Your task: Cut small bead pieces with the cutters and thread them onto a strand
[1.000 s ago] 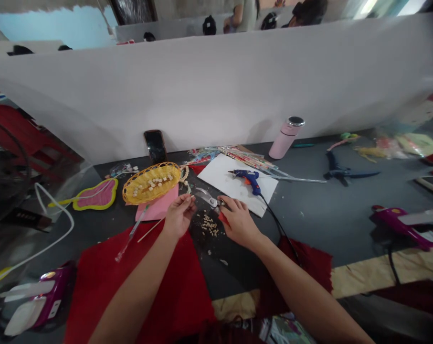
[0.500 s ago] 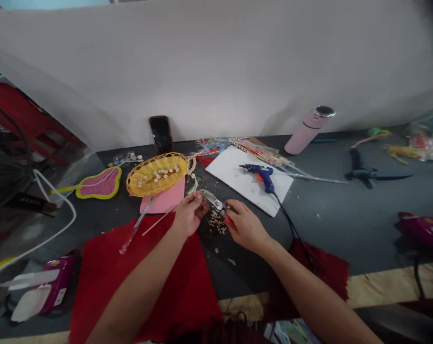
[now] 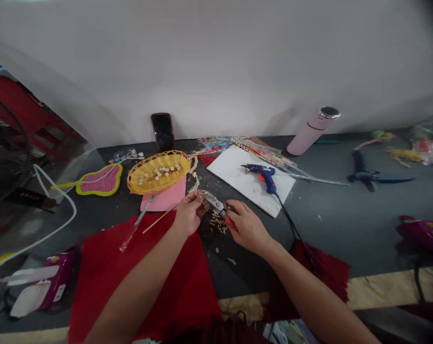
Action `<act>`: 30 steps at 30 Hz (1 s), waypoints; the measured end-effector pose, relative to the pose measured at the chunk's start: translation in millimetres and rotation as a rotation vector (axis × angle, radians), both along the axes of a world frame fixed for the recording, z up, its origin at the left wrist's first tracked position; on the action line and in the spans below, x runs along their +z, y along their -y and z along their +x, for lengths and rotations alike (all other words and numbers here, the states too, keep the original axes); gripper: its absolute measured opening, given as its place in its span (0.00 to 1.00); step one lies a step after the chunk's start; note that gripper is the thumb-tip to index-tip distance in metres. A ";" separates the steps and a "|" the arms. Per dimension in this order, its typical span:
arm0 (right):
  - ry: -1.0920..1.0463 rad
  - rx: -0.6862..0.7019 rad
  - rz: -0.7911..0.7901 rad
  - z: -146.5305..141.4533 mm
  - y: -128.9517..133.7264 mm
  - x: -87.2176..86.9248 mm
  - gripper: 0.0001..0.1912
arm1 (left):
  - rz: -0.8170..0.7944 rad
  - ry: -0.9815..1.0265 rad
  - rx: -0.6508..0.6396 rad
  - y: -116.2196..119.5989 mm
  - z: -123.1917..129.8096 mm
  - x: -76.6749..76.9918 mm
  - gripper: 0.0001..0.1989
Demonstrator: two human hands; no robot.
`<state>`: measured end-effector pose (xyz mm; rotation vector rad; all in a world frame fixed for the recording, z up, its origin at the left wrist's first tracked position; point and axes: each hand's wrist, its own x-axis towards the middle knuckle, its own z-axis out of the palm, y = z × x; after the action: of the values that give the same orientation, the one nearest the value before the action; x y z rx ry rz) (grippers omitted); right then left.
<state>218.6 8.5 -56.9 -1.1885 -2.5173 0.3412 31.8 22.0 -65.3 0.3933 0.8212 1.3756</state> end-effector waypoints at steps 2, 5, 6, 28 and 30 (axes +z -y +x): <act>-0.025 0.010 -0.010 1.7 -0.5 -2.2 0.12 | 0.006 -0.018 0.002 0.4 1.0 1.4 0.10; -0.046 0.008 -0.037 4.7 -1.3 -3.3 0.12 | 0.058 -0.069 -0.021 0.7 1.2 2.8 0.09; -0.048 0.007 -0.043 5.2 -1.4 -2.9 0.12 | 0.075 -0.101 -0.028 0.7 0.7 2.8 0.09; 0.073 -0.044 -0.002 -2.7 3.5 7.9 0.10 | 0.166 -0.556 0.020 1.4 -1.6 -1.9 0.03; 0.078 -0.044 -0.005 -2.3 3.2 8.0 0.10 | 0.193 -0.664 0.030 1.3 -3.0 -1.1 0.03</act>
<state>216.4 5.3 -48.9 -1.2811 -2.5528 0.2957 28.8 20.7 -66.3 1.0251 1.2353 1.3670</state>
